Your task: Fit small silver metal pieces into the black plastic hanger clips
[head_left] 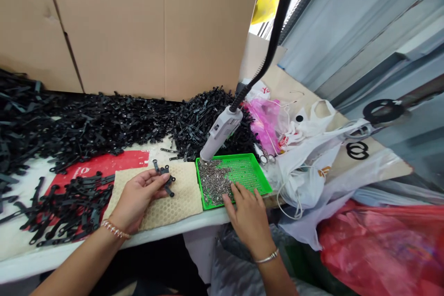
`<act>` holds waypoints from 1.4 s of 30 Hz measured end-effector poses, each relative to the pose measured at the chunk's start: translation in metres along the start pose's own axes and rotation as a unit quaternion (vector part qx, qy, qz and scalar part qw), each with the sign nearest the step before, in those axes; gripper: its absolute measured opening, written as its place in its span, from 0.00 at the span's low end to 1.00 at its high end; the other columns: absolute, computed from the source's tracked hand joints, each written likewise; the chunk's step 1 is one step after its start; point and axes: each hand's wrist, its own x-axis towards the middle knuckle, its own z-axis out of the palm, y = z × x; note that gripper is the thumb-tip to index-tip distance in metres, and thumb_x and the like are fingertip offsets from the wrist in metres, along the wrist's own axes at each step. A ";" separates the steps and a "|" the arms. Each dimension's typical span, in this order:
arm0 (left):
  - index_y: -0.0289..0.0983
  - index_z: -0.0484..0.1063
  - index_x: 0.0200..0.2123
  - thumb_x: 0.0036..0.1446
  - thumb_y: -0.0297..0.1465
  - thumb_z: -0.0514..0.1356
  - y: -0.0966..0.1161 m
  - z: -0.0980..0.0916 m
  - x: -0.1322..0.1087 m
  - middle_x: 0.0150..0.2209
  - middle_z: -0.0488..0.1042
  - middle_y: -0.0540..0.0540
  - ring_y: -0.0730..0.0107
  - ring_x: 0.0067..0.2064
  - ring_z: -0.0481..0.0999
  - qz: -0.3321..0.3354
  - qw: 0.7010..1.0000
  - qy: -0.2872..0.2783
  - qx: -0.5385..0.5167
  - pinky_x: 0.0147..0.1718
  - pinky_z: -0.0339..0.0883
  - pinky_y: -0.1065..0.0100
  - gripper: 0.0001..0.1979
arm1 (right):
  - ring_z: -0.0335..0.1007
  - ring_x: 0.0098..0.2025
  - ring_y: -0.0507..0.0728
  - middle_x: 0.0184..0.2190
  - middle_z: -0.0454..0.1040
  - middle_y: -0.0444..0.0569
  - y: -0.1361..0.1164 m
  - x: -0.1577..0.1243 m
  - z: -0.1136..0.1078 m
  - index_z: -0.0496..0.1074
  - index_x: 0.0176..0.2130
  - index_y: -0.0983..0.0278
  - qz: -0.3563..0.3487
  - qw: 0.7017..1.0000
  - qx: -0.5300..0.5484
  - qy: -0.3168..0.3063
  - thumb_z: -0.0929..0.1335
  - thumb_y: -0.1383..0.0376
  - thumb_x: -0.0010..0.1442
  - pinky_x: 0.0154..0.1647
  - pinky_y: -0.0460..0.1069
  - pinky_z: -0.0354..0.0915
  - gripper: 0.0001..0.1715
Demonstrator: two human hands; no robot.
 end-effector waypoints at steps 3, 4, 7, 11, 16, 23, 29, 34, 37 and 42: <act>0.32 0.73 0.31 0.44 0.24 0.69 0.001 0.001 -0.001 0.31 0.74 0.47 0.72 0.31 0.74 -0.003 1.000 0.003 0.004 0.24 0.73 0.79 0.09 | 0.64 0.53 0.61 0.53 0.68 0.56 0.007 0.017 -0.008 0.65 0.57 0.66 0.013 1.000 -0.004 0.004 0.56 0.54 0.69 0.58 0.58 0.52 0.26; 0.32 0.73 0.31 0.44 0.24 0.68 0.001 0.001 -0.001 0.31 0.74 0.47 0.72 0.31 0.74 -0.005 1.000 0.006 0.004 0.24 0.73 0.79 0.09 | 0.66 0.51 0.62 0.52 0.69 0.58 0.013 0.025 -0.011 0.64 0.57 0.67 0.034 0.999 -0.017 0.004 0.56 0.55 0.69 0.55 0.56 0.56 0.26; 0.32 0.72 0.31 0.43 0.24 0.69 0.002 0.002 -0.002 0.31 0.74 0.47 0.72 0.31 0.74 -0.008 1.000 0.012 0.000 0.24 0.73 0.79 0.10 | 0.71 0.45 0.62 0.47 0.72 0.60 0.036 0.053 -0.017 0.62 0.59 0.69 0.114 0.992 -0.046 -0.041 0.55 0.60 0.69 0.43 0.53 0.63 0.25; 0.32 0.73 0.31 0.43 0.25 0.69 0.002 0.001 -0.002 0.32 0.74 0.47 0.71 0.32 0.75 -0.009 1.000 0.003 -0.004 0.24 0.73 0.78 0.11 | 0.74 0.40 0.64 0.37 0.76 0.60 0.054 0.082 -0.014 0.62 0.59 0.69 0.157 0.981 -0.049 -0.101 0.55 0.64 0.67 0.37 0.53 0.65 0.25; 0.32 0.73 0.32 0.41 0.28 0.70 0.003 0.001 -0.002 0.32 0.75 0.46 0.71 0.32 0.74 -0.011 1.000 0.000 0.000 0.24 0.72 0.79 0.13 | 0.74 0.39 0.65 0.35 0.76 0.61 0.055 0.096 -0.005 0.58 0.62 0.69 0.159 0.980 -0.056 -0.105 0.56 0.66 0.65 0.37 0.54 0.65 0.28; 0.33 0.74 0.31 0.38 0.30 0.72 0.003 0.001 -0.001 0.32 0.75 0.47 0.70 0.33 0.75 -0.013 1.000 -0.004 0.004 0.25 0.72 0.78 0.15 | 0.73 0.43 0.64 0.39 0.76 0.62 0.057 0.102 -0.001 0.63 0.59 0.69 0.159 0.979 -0.029 -0.122 0.56 0.66 0.63 0.40 0.54 0.64 0.27; 0.33 0.75 0.32 0.38 0.32 0.72 0.003 0.000 -0.001 0.33 0.75 0.46 0.70 0.33 0.74 -0.013 1.000 -0.007 0.004 0.25 0.72 0.78 0.16 | 0.72 0.42 0.58 0.43 0.75 0.56 0.072 0.103 -0.001 0.63 0.58 0.68 0.141 0.982 0.035 -0.118 0.56 0.65 0.64 0.39 0.48 0.62 0.25; 0.33 0.74 0.32 0.37 0.33 0.73 0.001 -0.001 0.001 0.34 0.74 0.46 0.70 0.34 0.74 -0.013 1.000 -0.010 0.003 0.25 0.73 0.78 0.18 | 0.72 0.39 0.55 0.40 0.76 0.51 0.083 0.097 -0.007 0.61 0.59 0.65 0.130 0.984 0.057 -0.112 0.53 0.65 0.67 0.36 0.46 0.62 0.25; 0.33 0.74 0.32 0.36 0.34 0.73 0.001 -0.001 0.001 0.34 0.75 0.47 0.70 0.34 0.74 -0.011 1.000 -0.007 0.003 0.25 0.73 0.78 0.19 | 0.71 0.46 0.59 0.45 0.74 0.56 0.080 0.097 -0.007 0.64 0.58 0.66 0.140 0.983 0.033 -0.110 0.56 0.65 0.65 0.41 0.49 0.62 0.25; 0.32 0.74 0.32 0.35 0.34 0.74 0.002 0.000 0.000 0.33 0.75 0.47 0.71 0.34 0.73 -0.012 1.000 -0.004 0.002 0.25 0.72 0.78 0.20 | 0.73 0.43 0.63 0.42 0.75 0.60 0.061 0.096 -0.003 0.64 0.59 0.67 0.145 0.982 -0.006 -0.119 0.57 0.66 0.64 0.40 0.52 0.63 0.26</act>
